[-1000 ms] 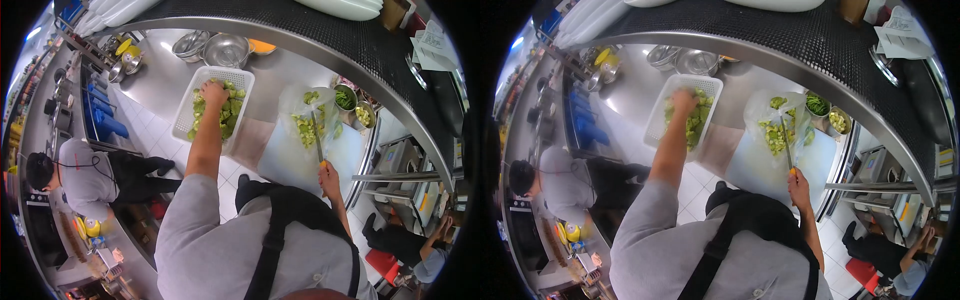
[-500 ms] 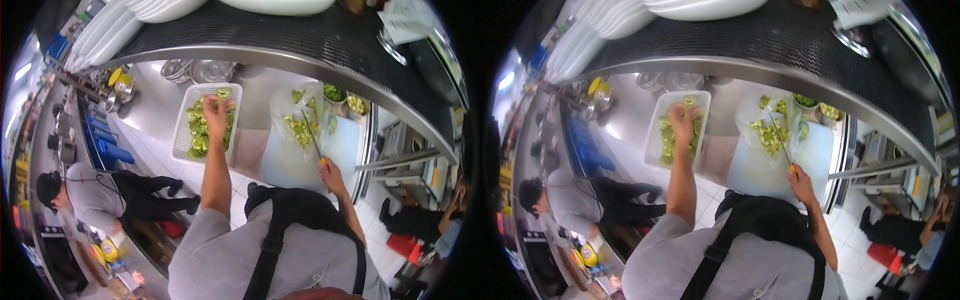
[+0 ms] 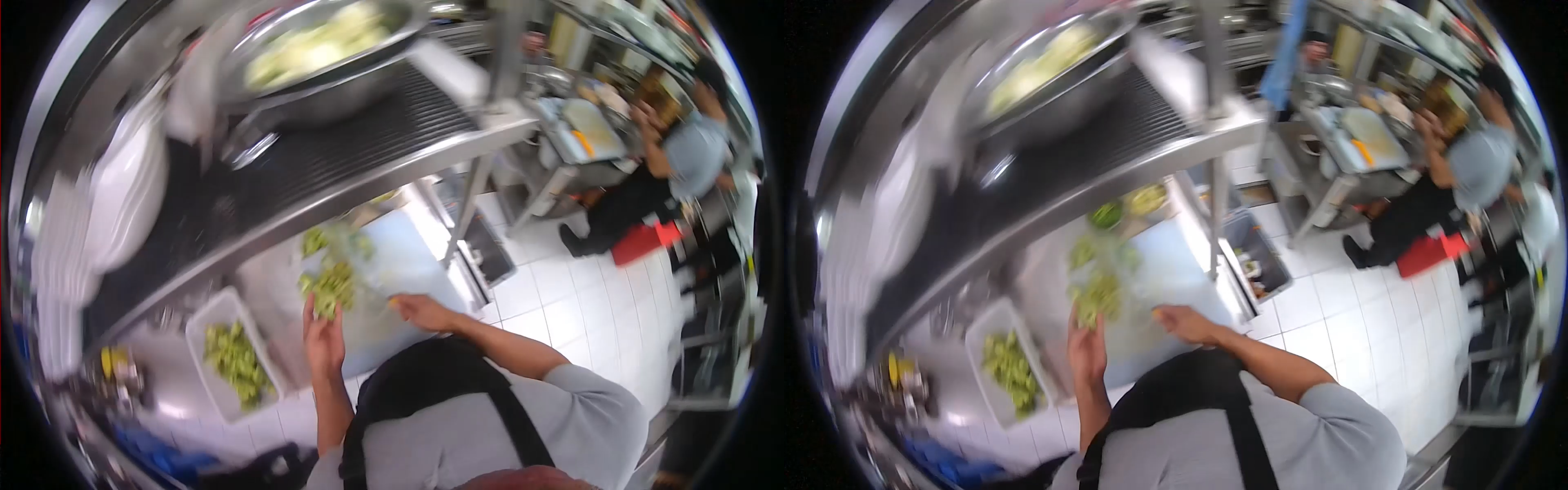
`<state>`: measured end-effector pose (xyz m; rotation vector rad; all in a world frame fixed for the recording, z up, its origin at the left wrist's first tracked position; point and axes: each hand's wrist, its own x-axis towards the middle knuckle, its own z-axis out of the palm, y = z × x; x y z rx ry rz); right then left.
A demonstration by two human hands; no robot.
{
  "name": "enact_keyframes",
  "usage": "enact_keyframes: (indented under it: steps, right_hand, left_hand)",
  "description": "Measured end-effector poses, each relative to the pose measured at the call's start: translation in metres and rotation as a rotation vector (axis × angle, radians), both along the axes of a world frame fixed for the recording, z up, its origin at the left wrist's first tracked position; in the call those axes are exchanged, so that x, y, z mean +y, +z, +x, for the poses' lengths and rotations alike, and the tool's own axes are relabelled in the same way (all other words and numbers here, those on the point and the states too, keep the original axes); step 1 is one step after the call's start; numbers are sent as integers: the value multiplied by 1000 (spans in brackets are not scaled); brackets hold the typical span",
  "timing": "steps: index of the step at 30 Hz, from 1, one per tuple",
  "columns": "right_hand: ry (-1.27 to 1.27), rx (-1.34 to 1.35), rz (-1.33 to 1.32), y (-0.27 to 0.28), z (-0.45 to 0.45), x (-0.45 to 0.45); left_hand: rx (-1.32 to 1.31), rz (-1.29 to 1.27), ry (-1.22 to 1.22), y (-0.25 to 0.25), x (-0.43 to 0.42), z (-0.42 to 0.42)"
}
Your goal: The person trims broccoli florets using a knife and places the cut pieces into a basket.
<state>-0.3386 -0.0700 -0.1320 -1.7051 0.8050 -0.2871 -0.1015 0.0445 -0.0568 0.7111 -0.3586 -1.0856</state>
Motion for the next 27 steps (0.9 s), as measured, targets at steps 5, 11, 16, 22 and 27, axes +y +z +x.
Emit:
enact_keyframes:
  steps: [5,11,16,22,27]
  right_hand:
    - [-43,-37,-118,22,-11,7]
    - [-76,-102,-146,16,-22,9]
    - [-115,-202,-88,-7,-33,14]
    - [-121,-112,-2,41,-42,8]
    - [-89,-43,55,51,-48,13]
  left_hand:
    - [103,78,-162,-37,-11,-1]
    - [-77,210,-103,-52,-25,11]
    - [-1573,643,-28,1,-38,-10]
    - [-119,205,21,-71,-53,20]
    - [-258,323,102,-79,-50,18]
